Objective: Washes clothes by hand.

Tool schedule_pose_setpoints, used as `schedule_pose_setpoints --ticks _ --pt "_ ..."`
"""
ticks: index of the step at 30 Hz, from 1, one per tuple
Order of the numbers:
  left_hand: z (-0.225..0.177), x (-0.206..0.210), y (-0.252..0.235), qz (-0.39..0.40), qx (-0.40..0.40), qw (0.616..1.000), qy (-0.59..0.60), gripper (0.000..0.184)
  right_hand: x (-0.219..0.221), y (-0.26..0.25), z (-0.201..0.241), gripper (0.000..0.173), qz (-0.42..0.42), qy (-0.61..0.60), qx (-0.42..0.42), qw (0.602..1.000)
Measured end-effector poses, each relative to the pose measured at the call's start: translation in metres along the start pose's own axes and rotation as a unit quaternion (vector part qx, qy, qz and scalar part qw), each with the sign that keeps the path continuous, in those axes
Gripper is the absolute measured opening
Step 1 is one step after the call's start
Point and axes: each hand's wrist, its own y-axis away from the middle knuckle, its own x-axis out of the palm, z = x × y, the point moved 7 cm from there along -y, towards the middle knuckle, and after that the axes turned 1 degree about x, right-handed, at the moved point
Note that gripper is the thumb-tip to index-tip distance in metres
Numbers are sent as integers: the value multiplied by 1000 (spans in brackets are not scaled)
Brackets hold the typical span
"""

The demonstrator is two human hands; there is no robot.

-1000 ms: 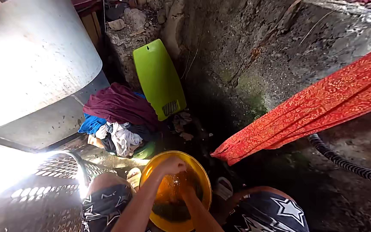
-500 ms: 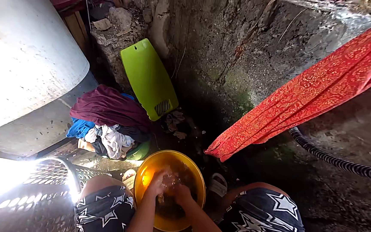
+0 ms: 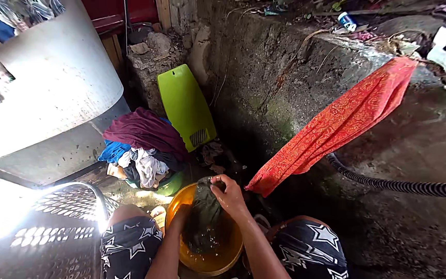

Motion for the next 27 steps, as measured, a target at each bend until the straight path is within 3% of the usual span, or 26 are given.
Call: schedule_pose_setpoints --ticks 3,6,7,11,13,15,16,18,19,20,22,24,25,27 --pt "-20 -21 -10 -45 5 999 3 40 40 -6 -72 44 103 209 145 962" --pt "-19 -25 -21 -43 -4 995 -94 35 89 2 -141 78 200 300 201 911" --pt "-15 -19 -24 -34 -19 991 -126 40 102 6 -160 79 225 318 203 898" --pt "25 40 -42 -8 -18 989 -145 90 125 23 -202 67 295 331 260 858" --pt "41 65 -42 23 -45 965 -257 77 128 28 -209 62 314 333 294 839" --pt "54 77 -38 62 -92 949 -295 55 122 24 -200 56 321 328 302 836" --pt "63 77 -36 69 -131 945 -293 47 118 16 -192 52 305 304 290 855" --pt "85 74 -40 37 -195 950 -242 43 108 -10 -174 37 209 177 234 933" --pt "93 73 -43 7 -204 960 -192 44 102 -19 -162 25 128 62 198 970" --pt "89 72 -41 -7 -197 970 -145 47 97 -22 -156 18 38 -79 169 982" --pt "47 61 -23 -22 -166 980 -105 51 100 -19 -169 28 -38 -277 196 940" --pt "0 51 -1 -103 -103 986 -80 40 117 -16 -193 52 1 -347 258 902" --pt "-20 53 14 -118 -49 990 -66 33 124 -15 -199 53 16 -364 273 891" --pt "-46 66 47 -136 76 987 -44 32 126 -12 -185 37 5 -445 218 869"
